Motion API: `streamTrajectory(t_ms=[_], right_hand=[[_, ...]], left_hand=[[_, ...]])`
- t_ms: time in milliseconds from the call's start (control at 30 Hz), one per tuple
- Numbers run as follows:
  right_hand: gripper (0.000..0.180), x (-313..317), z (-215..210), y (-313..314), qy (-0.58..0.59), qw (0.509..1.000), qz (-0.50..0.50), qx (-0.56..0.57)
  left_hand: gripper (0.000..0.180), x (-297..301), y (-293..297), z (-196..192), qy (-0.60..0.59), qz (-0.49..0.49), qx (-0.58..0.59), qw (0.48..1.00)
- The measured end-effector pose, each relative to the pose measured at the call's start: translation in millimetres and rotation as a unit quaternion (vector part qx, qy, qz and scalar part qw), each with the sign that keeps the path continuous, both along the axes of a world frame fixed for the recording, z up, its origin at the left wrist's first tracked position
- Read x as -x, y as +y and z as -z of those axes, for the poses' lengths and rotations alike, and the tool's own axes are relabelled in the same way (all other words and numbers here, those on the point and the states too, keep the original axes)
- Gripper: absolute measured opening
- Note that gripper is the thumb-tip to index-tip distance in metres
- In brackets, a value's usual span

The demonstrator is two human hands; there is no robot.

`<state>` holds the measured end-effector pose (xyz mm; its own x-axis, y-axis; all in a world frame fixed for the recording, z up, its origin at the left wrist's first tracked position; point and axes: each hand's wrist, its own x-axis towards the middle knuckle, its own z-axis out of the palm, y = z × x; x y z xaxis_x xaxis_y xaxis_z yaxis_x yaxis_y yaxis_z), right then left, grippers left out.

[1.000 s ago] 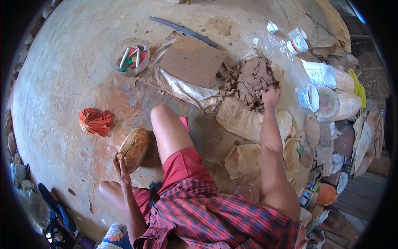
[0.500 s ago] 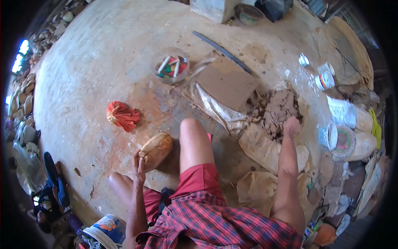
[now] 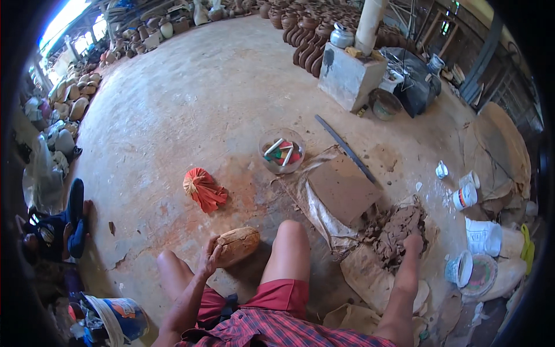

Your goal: The person joins two halves of a clay mold and seals the seam using a small pink tool and by hand, then separates the mold halves.

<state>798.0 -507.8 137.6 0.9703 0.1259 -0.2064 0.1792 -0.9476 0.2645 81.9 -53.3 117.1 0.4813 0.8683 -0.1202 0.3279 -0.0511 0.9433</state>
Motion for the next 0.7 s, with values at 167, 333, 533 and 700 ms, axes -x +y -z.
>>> streamTrajectory(t_ms=[167, 333, 533, 700], right_hand=[[0.022, -8.6, -40.6, -15.8, -0.227, 0.940, -0.027, -0.254], [0.020, 144.9, -98.2, 109.8, 0.010, 0.729, 0.011, -0.685], [0.023, 408.2, -187.3, 275.6, 0.234, 0.683, -0.376, -0.581], [0.027, 493.6, -206.6, 302.0, 0.380, 0.609, -0.482, -0.503]], left_hand=[[0.040, -1.3, -2.3, -27.1, 0.047, -0.002, -0.022, 0.999], [0.057, 4.0, 6.5, -24.8, -0.111, -0.015, 0.152, 0.982], [0.082, -46.0, -26.7, -158.0, -0.119, 0.126, 0.063, 0.983], [0.058, -27.7, -56.8, -186.7, -0.106, 0.260, 0.179, 0.943]])
